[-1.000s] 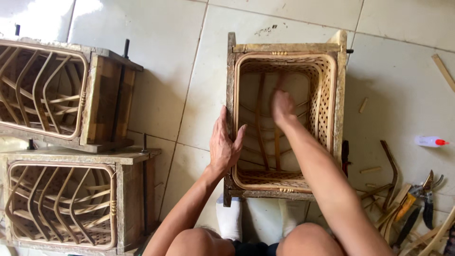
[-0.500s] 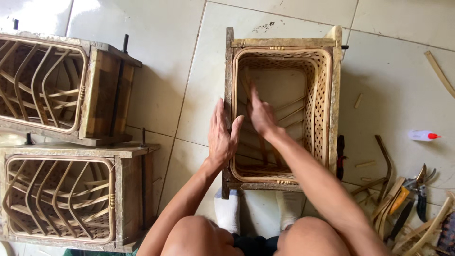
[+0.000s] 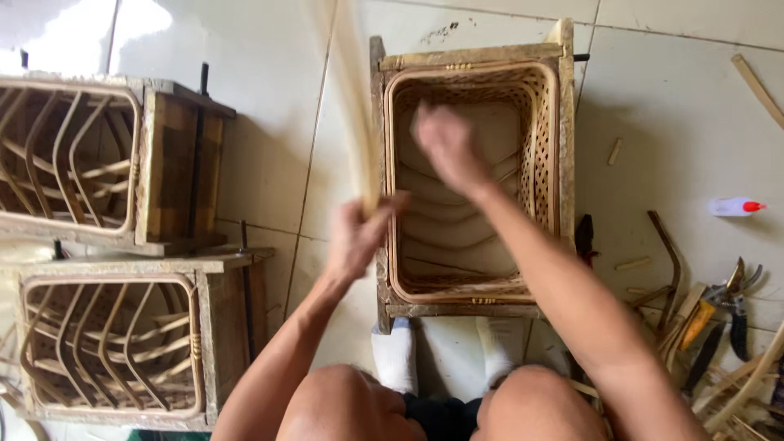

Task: The person inserts thin wooden strips into a rectangular basket frame held in a wooden jig, then uses a hammer to tap the strips into place. The person repeats this process for multiple strips, adjusting the basket and jig as needed.

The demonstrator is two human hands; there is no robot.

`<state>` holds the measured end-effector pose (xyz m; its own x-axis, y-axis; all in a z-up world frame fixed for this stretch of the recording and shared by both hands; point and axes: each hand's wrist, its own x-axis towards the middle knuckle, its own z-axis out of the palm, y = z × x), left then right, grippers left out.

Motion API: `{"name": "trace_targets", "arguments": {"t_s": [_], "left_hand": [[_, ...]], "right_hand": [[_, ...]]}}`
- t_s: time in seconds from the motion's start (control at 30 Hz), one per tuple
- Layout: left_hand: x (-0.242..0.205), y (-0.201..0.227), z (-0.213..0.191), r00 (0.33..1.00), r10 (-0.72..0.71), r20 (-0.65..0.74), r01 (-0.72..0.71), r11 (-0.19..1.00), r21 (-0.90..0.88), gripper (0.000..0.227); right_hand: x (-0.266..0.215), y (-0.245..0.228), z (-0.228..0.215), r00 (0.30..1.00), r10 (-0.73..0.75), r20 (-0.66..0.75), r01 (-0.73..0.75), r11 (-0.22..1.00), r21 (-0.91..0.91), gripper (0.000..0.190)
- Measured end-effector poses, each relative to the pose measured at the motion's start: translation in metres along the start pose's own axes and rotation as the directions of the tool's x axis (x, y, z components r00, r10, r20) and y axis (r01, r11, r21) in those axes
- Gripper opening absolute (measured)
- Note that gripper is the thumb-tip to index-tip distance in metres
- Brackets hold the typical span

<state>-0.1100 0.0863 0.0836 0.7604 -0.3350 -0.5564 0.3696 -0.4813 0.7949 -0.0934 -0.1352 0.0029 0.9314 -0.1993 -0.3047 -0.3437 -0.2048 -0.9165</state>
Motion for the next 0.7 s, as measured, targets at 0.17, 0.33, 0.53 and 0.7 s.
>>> {"name": "trace_targets", "arguments": {"t_s": [0.17, 0.33, 0.53, 0.7], "left_hand": [[0.017, -0.041, -0.002, 0.918, 0.121, -0.378, -0.058, 0.983, 0.173, 0.054], [0.012, -0.049, 0.03, 0.89, 0.282, -0.359, -0.139, 0.916, 0.375, 0.066], [0.01, -0.041, 0.036, 0.863, 0.328, -0.385, -0.192, 0.917, 0.349, 0.056], [0.009, -0.035, 0.035, 0.892, 0.256, -0.372, -0.145, 0.943, 0.3, 0.055]], "right_hand": [[-0.005, 0.103, 0.043, 0.969, -0.245, -0.025, 0.135, 0.612, -0.779, 0.035], [0.004, 0.109, 0.031, 0.997, -0.082, 0.013, 0.059, 0.586, -0.808, 0.032], [0.041, 0.12, 0.014, 0.97, 0.206, 0.125, -0.081, 0.768, -0.636, 0.021], [0.023, 0.094, 0.028, 0.984, 0.141, 0.108, -0.021, 0.698, -0.716, 0.041]]}}
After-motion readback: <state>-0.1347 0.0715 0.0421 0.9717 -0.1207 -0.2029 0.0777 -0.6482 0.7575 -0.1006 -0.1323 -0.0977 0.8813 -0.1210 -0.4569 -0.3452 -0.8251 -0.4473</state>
